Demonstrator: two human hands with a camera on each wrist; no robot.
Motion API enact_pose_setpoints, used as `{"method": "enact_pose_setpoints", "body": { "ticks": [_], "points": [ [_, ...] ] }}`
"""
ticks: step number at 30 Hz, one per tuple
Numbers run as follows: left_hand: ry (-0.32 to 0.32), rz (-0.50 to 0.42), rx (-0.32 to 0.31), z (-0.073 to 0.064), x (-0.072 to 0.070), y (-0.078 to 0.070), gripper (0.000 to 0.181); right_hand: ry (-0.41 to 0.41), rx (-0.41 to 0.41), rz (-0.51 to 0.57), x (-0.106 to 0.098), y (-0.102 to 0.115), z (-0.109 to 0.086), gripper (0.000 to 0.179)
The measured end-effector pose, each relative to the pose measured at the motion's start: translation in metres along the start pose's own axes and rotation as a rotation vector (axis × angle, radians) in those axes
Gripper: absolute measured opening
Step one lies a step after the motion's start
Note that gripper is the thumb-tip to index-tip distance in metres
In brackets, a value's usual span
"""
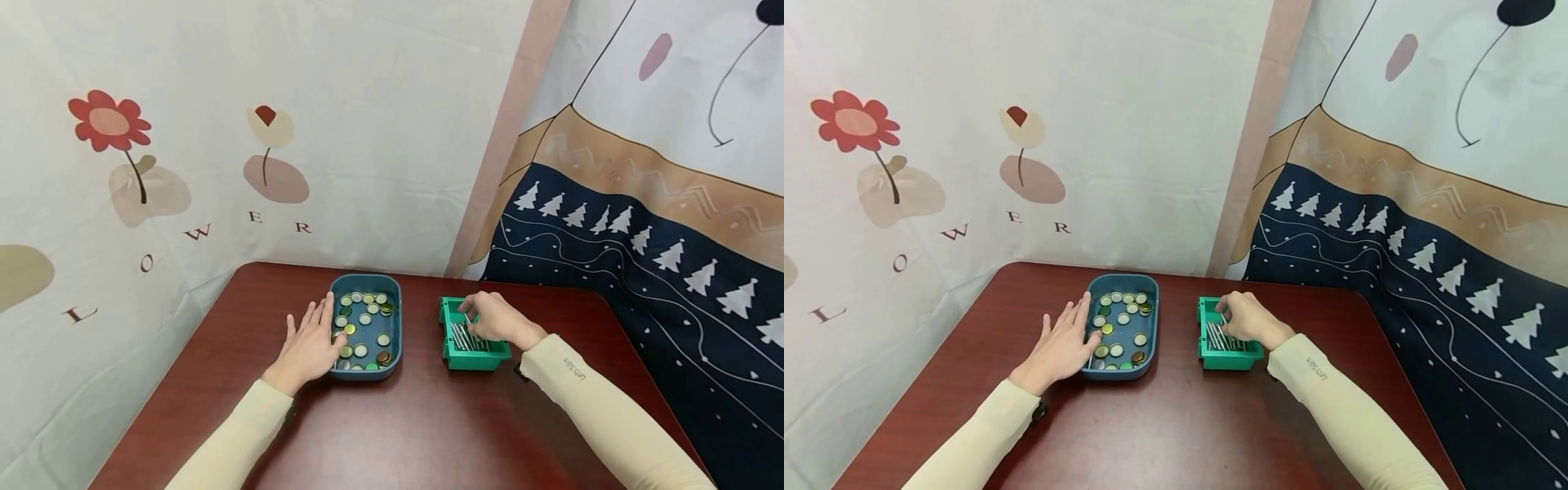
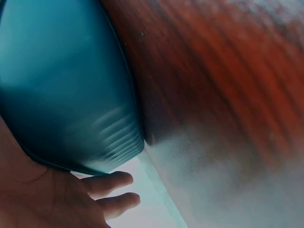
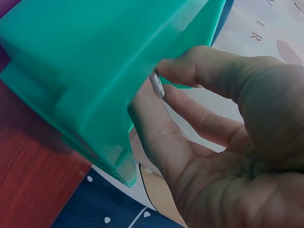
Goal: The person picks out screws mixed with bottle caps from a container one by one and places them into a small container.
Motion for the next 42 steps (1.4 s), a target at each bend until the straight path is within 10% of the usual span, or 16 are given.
{"method": "enact_pose_setpoints", "body": {
  "ticks": [21,35,42],
  "points": [
    [-0.002,0.014,0.001,0.003,-0.004,-0.001,0.093,-0.074,-0.055,-0.018,-0.012,0.01,-0.002,0.027],
    [0.012,-0.025,-0.002,0.002,-0.003,0.004,0.085,-0.239,-0.255,0.002,-0.016,0.074,-0.008,0.02],
    [0.042,-0.048,-0.008,-0.003,-0.005,0.007,0.081,-0.167,-0.387,0.001,0.004,0.114,-0.005,0.024]
  ]
}}
Point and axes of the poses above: each hand's wrist, its own z-axis towards the middle knuckle, its own x-axis out of the palm, y = z × x, the point moved 10 cm from there along z, towards the middle knuckle, and after that the axes turned 1 degree about y, right-handed, at the moved point
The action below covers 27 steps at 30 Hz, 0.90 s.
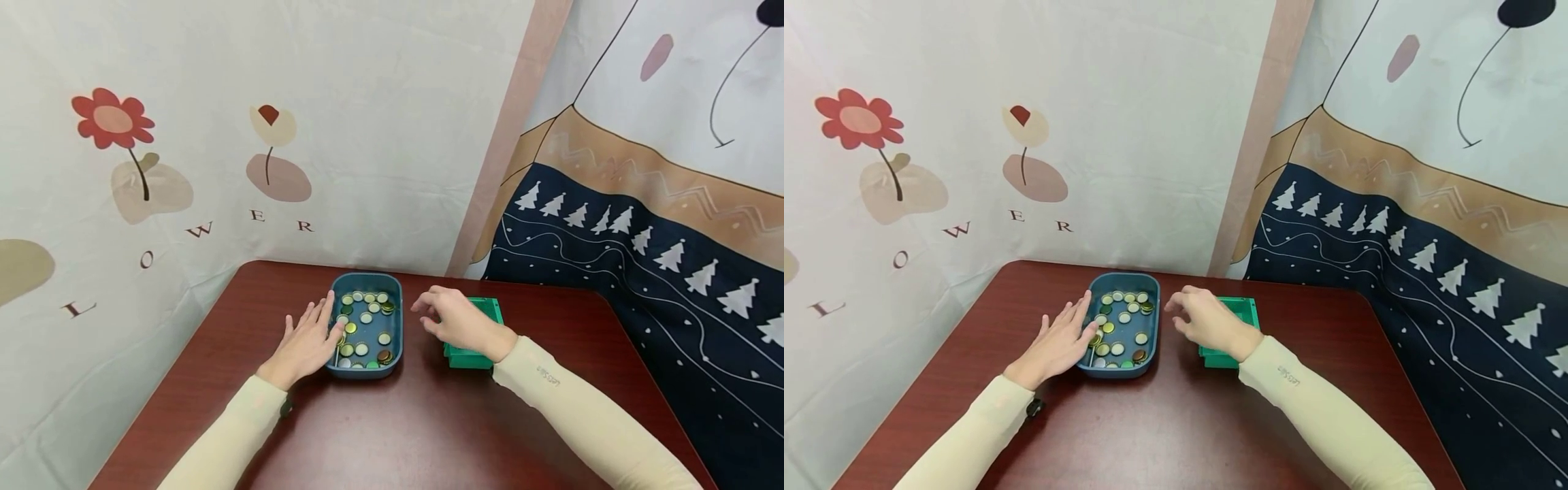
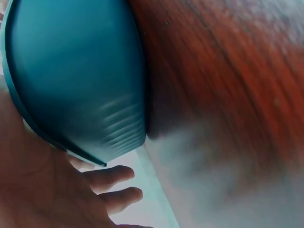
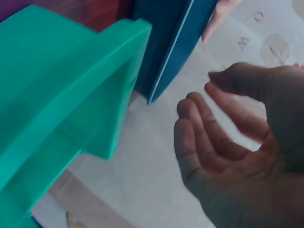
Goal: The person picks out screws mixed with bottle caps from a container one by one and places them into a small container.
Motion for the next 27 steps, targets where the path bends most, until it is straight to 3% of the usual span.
{"method": "enact_pose_setpoints", "body": {
  "ticks": [6,12,27],
  "points": [
    [0.003,0.0,-0.002,-0.003,-0.003,0.003,0.081,0.14,-0.093,-0.054,0.029,0.028,0.014,0.033],
    [-0.022,0.023,-0.001,-0.003,-0.005,0.007,0.077,0.2,-0.231,-0.186,0.053,0.054,0.028,0.033],
    [-0.002,0.02,-0.009,-0.003,-0.001,0.007,0.075,0.462,-0.482,-0.461,0.124,0.09,0.06,0.041]
  ]
}}
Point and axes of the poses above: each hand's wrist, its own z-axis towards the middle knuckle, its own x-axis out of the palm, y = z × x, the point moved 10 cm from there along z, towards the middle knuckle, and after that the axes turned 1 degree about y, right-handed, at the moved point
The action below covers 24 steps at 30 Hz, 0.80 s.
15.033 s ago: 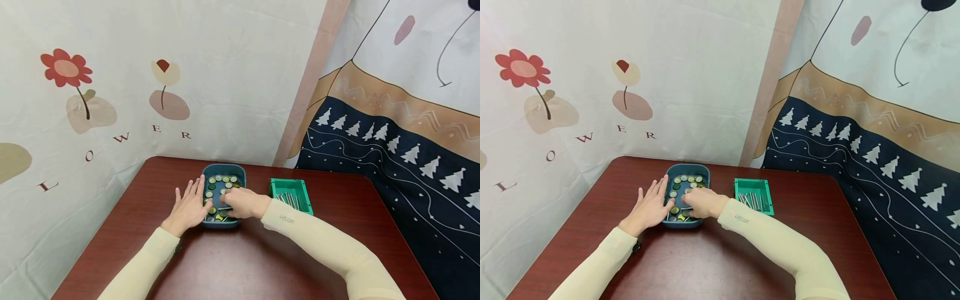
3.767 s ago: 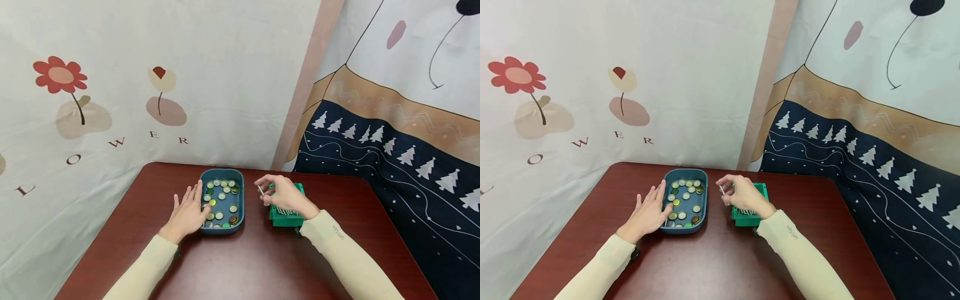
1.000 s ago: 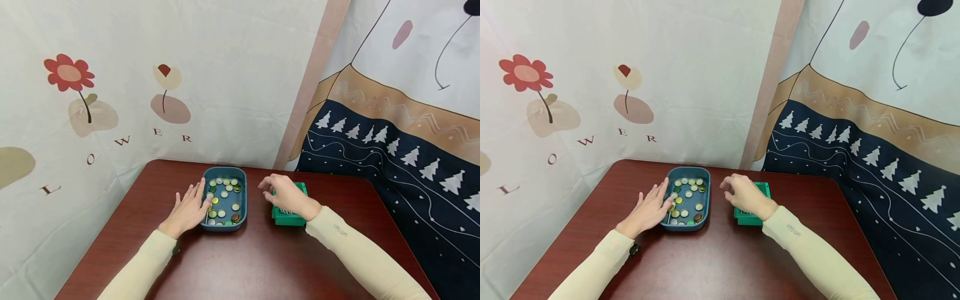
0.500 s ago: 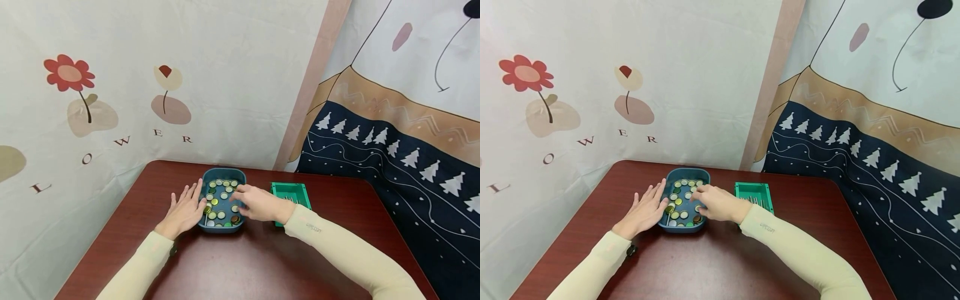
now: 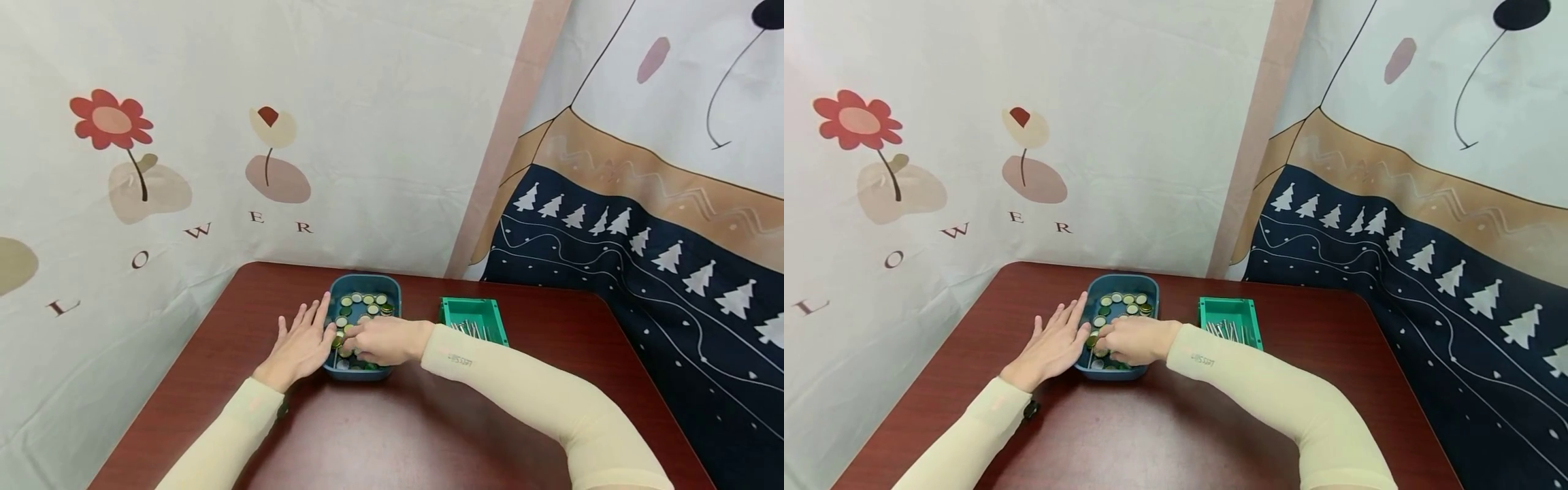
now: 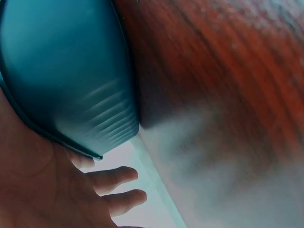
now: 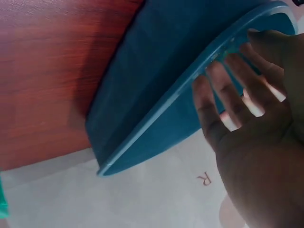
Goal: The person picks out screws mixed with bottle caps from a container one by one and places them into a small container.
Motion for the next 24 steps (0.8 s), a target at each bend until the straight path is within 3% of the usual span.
{"method": "enact_pose_setpoints", "body": {
  "ticks": [6,11,17,24],
  "points": [
    [0.009,-0.004,-0.004,0.0,0.001,0.002,0.075,0.095,-0.028,-0.075,0.011,0.007,0.02,0.048],
    [0.015,-0.007,-0.003,0.001,0.002,0.002,0.074,0.096,-0.005,-0.085,0.017,0.005,0.028,0.042],
    [0.007,-0.012,-0.004,0.0,0.001,0.001,0.074,0.058,0.065,-0.112,0.019,-0.008,0.026,0.028],
    [0.002,-0.019,-0.011,-0.001,-0.001,0.001,0.074,0.119,0.178,-0.08,0.026,-0.03,0.014,0.008]
  ]
}}
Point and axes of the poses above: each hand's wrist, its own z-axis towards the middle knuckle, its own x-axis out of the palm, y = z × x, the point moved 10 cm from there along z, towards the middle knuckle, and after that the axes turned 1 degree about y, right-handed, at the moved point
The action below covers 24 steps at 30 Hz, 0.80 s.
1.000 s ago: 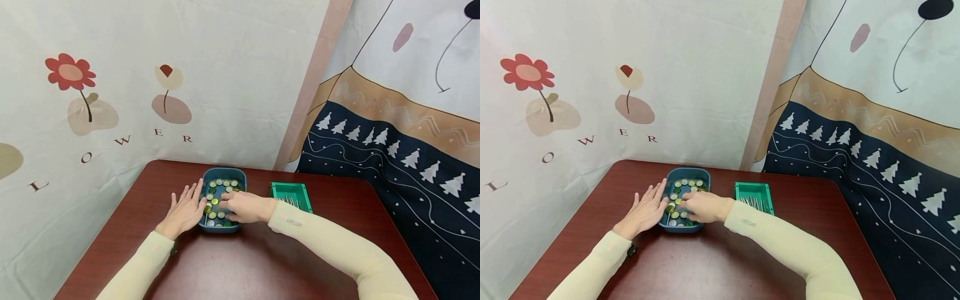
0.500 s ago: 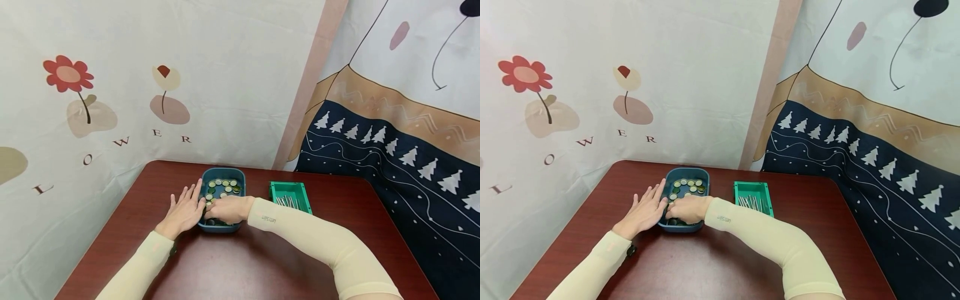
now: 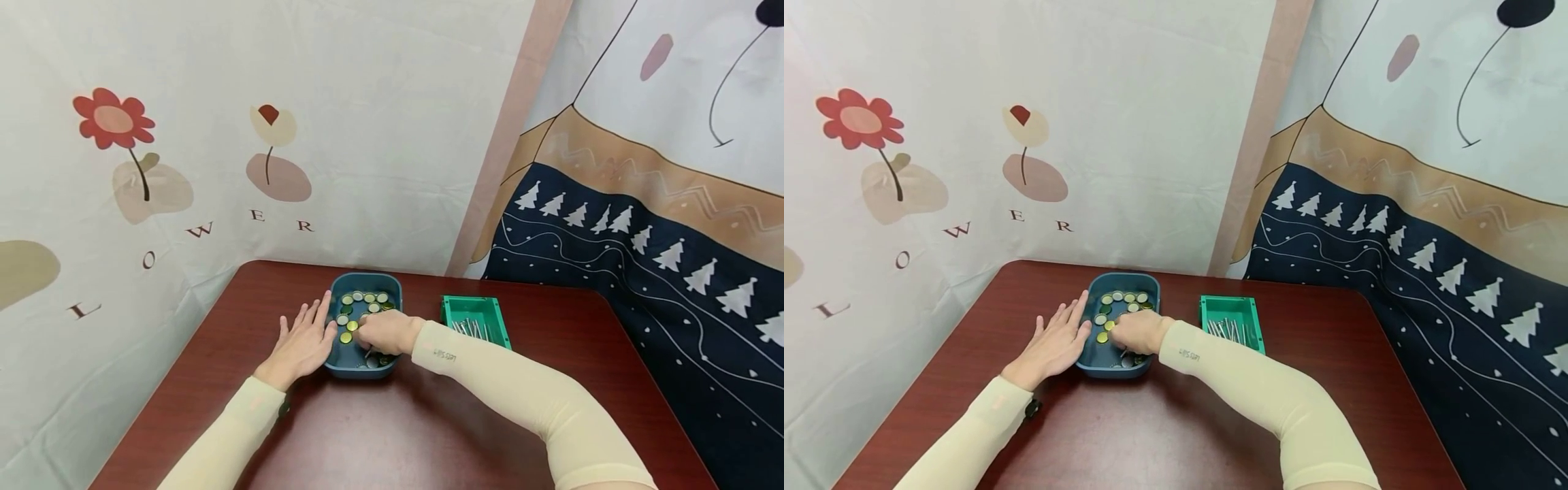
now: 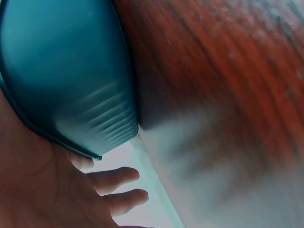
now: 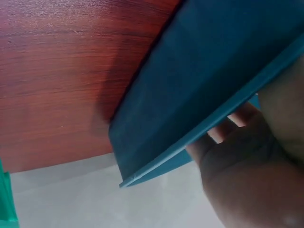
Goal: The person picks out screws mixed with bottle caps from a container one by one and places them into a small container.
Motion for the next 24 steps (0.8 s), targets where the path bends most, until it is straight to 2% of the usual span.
{"method": "enact_pose_setpoints", "body": {
  "ticks": [6,9,14,19,24],
  "points": [
    [0.006,0.0,-0.002,0.0,0.001,0.0,0.073,0.049,0.038,0.034,0.004,-0.007,-0.004,0.005],
    [0.003,0.003,0.001,-0.001,0.001,0.0,0.073,0.037,0.037,0.053,0.002,-0.006,-0.005,0.012],
    [0.0,0.009,0.004,-0.001,0.001,0.0,0.073,-0.038,0.035,0.148,-0.008,-0.007,-0.009,0.02],
    [0.003,0.009,0.003,0.0,0.001,-0.001,0.073,-0.127,0.013,0.283,-0.016,-0.009,-0.015,0.011],
    [0.009,0.006,-0.004,0.0,0.002,-0.001,0.074,-0.198,-0.028,0.353,-0.021,-0.007,-0.019,0.01]
  ]
}}
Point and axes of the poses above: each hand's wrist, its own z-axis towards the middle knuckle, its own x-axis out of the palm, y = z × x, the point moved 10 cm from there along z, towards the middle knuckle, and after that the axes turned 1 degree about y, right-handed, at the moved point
